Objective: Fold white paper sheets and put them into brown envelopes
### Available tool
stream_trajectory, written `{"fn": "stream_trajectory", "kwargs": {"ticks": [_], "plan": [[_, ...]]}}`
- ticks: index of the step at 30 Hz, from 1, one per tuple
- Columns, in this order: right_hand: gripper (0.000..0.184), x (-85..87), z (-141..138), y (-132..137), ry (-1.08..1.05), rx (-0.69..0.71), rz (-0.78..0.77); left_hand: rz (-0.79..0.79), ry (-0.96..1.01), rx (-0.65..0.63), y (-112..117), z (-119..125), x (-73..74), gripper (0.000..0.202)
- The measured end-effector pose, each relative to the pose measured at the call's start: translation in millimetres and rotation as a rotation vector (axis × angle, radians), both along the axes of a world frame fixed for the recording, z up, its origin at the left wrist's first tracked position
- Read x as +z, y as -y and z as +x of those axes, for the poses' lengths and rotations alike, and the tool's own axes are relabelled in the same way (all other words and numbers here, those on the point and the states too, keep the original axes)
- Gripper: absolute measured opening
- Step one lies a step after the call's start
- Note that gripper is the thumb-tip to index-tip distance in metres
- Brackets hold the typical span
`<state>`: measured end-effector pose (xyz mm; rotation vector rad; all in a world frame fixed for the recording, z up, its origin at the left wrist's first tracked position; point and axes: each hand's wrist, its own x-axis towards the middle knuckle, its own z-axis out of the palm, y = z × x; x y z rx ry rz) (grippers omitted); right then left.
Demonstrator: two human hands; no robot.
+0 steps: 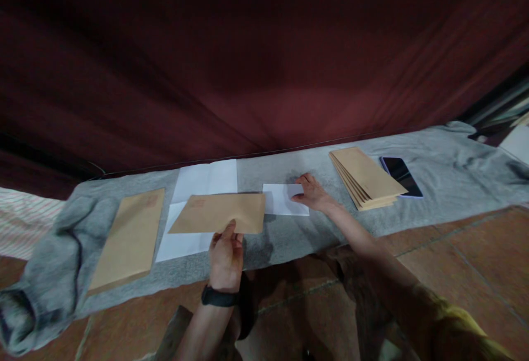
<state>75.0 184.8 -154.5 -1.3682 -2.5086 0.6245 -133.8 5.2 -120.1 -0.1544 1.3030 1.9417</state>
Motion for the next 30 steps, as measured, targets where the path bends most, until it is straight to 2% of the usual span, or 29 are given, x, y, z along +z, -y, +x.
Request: {"fn": "stream_trajectory", "kwargs": {"ticks": [3,6,9,14,18,24,27,30], "plan": [[0.037,6.5,-0.5,-0.5,0.054,-0.073,-0.003,0.034,0.012,0.017,1.6,5.8,-1.6,0.025],[0.030,8.6,2.7,-2.3,0.055,-0.104,-0.066,-0.012,0.075,-0.008,3.1,11.6,-2.3,0.019],[0.025,6.1,10.1,-6.3,-0.052,-0.113,-0.163,-0.049,0.098,-0.033,4.2,16.8,-3.1,0.016],[0.016,4.6,27.6,-17.0,-0.220,-0.106,-0.207,-0.078,0.098,0.026,4.7,21.2,-3.9,0.014],[0.001,5.4,37.9,-21.4,-0.321,-0.236,-0.376,-0.101,0.107,0.011,4.3,26.0,-2.1,0.012],[0.015,2.5,44.9,-18.9,-0.543,-0.347,-0.615,-0.092,0.107,-0.028,2.3,35.2,-0.9,0.024],[0.018,3.7,49.6,-17.6,-0.605,-0.383,-0.679,-0.119,0.121,-0.100,2.8,40.1,-5.0,0.025],[0.018,5.7,54.0,-15.2,-0.628,-0.401,-0.728,-0.140,0.150,-0.304,6.3,48.7,-8.5,0.021]]}}
